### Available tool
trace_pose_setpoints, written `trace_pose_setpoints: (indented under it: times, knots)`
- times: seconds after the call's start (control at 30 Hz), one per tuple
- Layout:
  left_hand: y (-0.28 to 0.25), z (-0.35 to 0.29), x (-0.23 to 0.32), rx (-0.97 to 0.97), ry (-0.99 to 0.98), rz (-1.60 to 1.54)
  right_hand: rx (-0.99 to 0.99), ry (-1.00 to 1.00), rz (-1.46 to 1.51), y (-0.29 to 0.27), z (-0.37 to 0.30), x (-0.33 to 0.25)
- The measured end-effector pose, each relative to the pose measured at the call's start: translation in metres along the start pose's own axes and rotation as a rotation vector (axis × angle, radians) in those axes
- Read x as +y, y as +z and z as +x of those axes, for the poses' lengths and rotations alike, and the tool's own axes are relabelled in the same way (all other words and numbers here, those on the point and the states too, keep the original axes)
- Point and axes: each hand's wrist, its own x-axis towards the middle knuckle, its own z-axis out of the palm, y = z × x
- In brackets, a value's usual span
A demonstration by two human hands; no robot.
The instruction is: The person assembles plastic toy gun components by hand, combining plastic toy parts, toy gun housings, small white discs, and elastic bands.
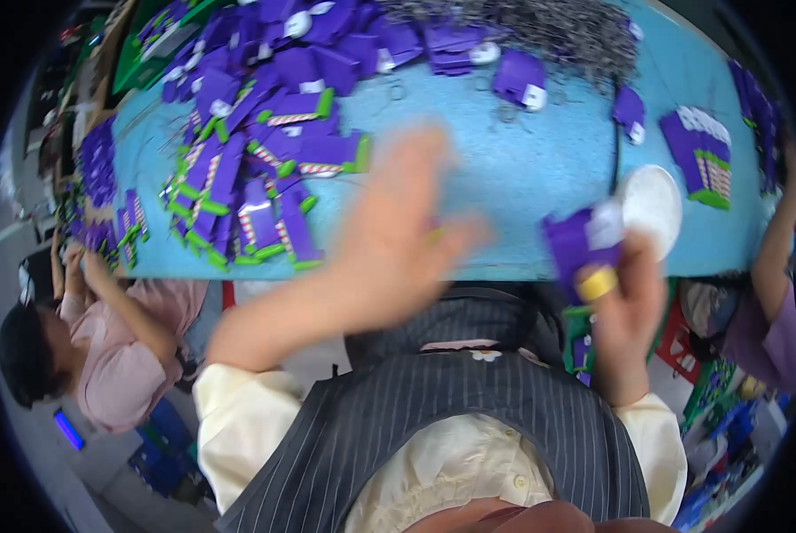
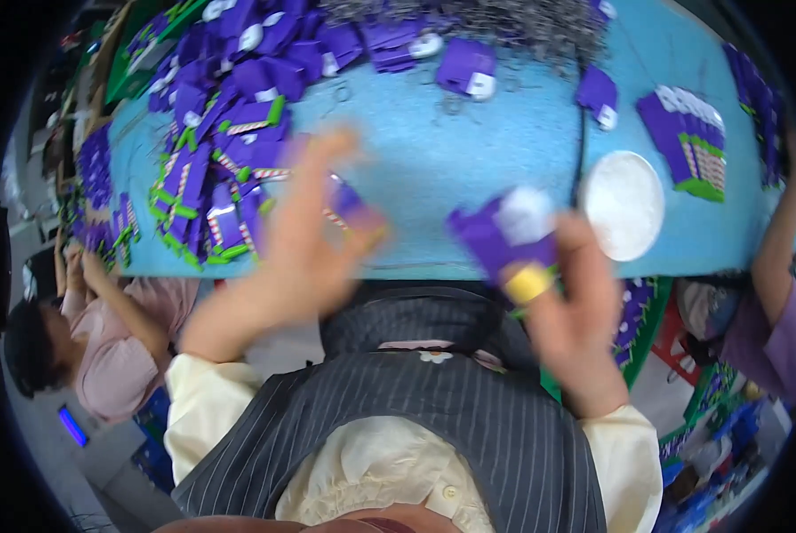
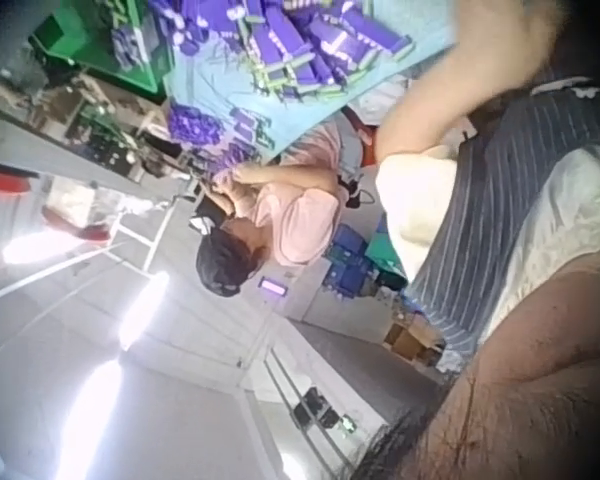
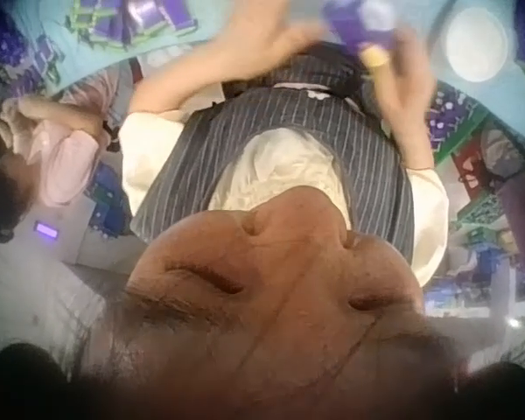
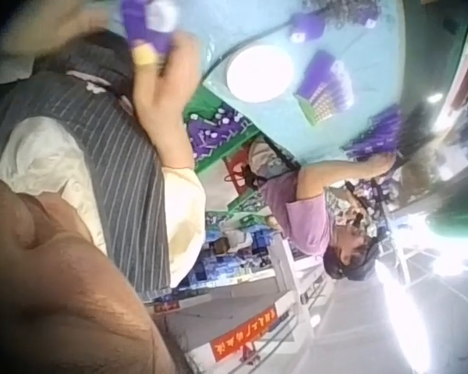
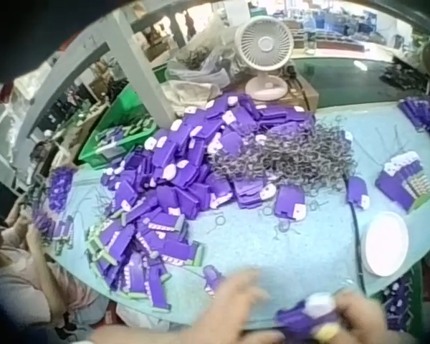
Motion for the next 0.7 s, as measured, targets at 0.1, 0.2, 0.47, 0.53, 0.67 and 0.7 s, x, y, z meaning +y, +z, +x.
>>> trace_pose_setpoints:
  times: [0.1,0.2,0.47,0.53,0.67,0.7]
  knots:
    - [-0.043,0.087,-0.070,0.176,0.182,0.629,0.439,-0.317,-0.101,-0.066,0.041,0.001]
    - [-0.055,0.100,-0.114,0.005,0.098,0.921,0.412,-0.322,-0.503,-0.130,0.090,0.039]
    - [-0.057,0.073,-0.063,0.180,0.250,0.661,0.320,-0.329,-0.859,-0.157,0.113,0.099]
    - [-0.054,0.040,-0.036,0.111,0.287,0.460,0.380,-0.267,-0.875,-0.165,0.112,0.101]
    - [-0.025,-0.017,0.010,-0.163,0.542,0.289,0.475,-0.459,-0.888,-0.122,0.092,0.064]
    - [-0.015,-0.021,0.015,-0.165,0.581,0.263,0.248,-0.396,-0.677,-0.105,0.070,0.036]
